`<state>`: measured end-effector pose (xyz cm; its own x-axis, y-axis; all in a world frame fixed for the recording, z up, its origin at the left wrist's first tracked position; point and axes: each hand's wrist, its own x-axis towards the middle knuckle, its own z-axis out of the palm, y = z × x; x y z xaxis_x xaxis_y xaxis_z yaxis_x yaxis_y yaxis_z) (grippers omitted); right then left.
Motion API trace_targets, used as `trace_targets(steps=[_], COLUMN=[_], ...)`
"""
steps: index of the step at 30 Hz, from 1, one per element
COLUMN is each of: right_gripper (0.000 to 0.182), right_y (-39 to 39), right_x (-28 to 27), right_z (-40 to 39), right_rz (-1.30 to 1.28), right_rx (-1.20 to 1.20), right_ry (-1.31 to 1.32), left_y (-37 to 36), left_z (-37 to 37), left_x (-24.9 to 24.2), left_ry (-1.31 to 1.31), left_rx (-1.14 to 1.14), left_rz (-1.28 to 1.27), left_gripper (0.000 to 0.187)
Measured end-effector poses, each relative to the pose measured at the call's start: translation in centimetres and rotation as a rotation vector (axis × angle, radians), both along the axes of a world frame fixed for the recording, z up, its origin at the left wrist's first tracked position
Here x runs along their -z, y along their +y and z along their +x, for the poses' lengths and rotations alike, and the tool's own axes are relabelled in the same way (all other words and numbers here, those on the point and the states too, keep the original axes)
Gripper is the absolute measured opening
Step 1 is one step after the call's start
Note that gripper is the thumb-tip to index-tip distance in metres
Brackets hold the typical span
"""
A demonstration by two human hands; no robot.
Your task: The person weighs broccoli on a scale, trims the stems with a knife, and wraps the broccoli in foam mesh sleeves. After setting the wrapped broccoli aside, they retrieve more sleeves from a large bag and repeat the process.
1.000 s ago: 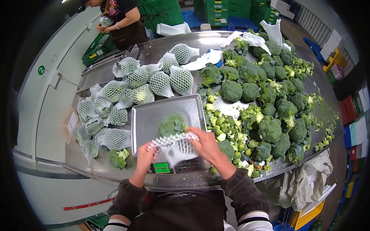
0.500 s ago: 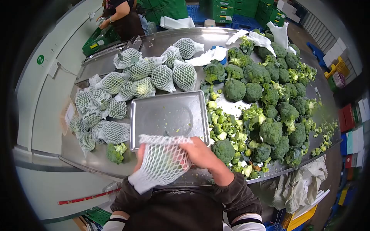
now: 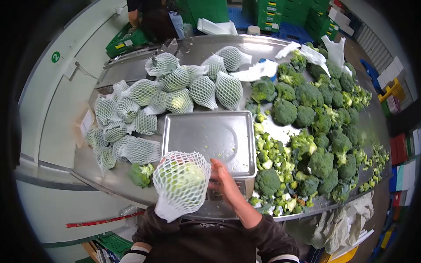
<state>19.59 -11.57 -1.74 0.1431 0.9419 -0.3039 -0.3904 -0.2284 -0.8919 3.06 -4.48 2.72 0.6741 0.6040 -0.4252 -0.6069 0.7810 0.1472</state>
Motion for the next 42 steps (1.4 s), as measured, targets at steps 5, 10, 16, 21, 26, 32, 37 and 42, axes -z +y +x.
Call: trace_targets(steps=[5,10,16,21,26,32,37,42], right_gripper=[0.054,0.063,0.068,0.040,0.027,0.038,0.075,0.089], right_y=[2.6,10.3,16.4,17.3,15.7,16.1,21.9,24.2], right_x=[-0.2,-2.0,-8.0,-2.9,2.0,2.5,5.1,8.1], right_z=[-2.9,-3.5,-4.2,4.1,16.6,23.7,25.2,26.9], right_rz=[-0.159,0.106,0.471,0.259,0.043,-0.129,-0.125,-0.162], right_rx=[-0.147,0.041,-0.144,0.034,0.400,0.453,0.330,0.305], right_ry=[0.744,0.381,-0.400,-0.249,-0.582,-1.246,-1.761,-1.845], left_y=[4.0,6.6,19.1,32.8,55.1,62.0,66.2,54.5], left_z=[-2.1,-3.9,-7.9,-11.7,-24.4,-22.2,-28.7,-19.6], left_x=[4.1,-0.3,-0.6,-2.7,4.3,5.4,7.9,0.4], left_ry=[0.662,0.817,0.447,0.665,1.107,1.037,0.949,1.616], left_rx=[-0.274,-0.315,-0.505,-0.696,-0.726,-0.874,-0.686,-0.726], left_rz=[0.566,0.851,0.559,0.909,1.114,0.523,0.582,0.619], left_gripper=[0.040,0.071,0.050,0.041,0.045,0.046,0.044,0.039])
